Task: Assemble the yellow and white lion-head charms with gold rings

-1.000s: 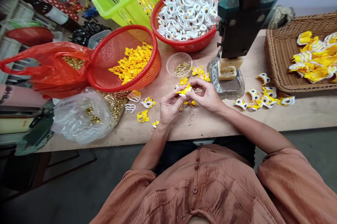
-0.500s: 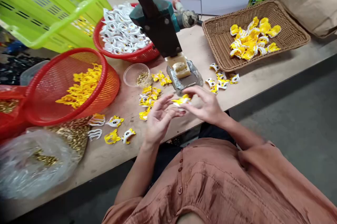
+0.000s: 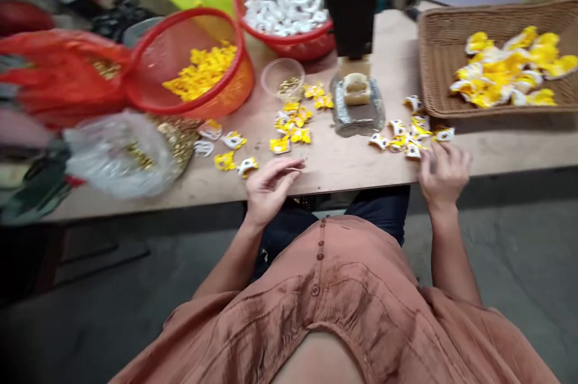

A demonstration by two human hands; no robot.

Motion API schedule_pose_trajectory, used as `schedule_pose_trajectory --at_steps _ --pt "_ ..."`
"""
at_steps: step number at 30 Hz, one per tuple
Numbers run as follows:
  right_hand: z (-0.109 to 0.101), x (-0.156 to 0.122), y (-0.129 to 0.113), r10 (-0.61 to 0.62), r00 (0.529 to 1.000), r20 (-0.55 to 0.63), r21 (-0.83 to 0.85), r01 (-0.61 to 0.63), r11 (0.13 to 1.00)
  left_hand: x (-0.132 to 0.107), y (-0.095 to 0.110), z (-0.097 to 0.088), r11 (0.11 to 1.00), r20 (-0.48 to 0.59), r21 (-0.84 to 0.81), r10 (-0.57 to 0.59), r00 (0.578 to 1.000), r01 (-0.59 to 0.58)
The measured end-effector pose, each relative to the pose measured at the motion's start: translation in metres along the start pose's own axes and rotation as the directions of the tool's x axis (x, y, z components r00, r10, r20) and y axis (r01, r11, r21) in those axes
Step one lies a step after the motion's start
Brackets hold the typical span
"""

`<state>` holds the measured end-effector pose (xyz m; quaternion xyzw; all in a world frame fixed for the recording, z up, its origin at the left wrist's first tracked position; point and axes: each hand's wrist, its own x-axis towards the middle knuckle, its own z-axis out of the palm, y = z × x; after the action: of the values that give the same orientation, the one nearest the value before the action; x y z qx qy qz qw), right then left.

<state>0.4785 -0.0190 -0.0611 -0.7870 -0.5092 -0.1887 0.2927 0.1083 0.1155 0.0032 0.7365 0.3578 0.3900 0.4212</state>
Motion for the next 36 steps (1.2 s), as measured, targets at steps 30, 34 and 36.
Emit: schedule_pose_trajectory --at_steps 30,34,36 --pt "0.034 0.013 -0.246 -0.382 0.538 0.752 0.560 -0.826 -0.060 -0.025 -0.015 -0.029 0.960 -0.324 0.259 0.192 0.926 -0.108" --pt "0.031 0.010 -0.238 -0.345 0.612 0.711 0.649 -0.760 -0.011 -0.026 -0.018 -0.023 0.993 -0.292 0.086 0.107 0.950 -0.086" --pt "0.025 0.009 -0.228 -0.293 0.673 0.680 0.717 -0.693 0.074 -0.028 -0.019 -0.021 0.998 -0.265 0.051 0.052 0.963 -0.040"
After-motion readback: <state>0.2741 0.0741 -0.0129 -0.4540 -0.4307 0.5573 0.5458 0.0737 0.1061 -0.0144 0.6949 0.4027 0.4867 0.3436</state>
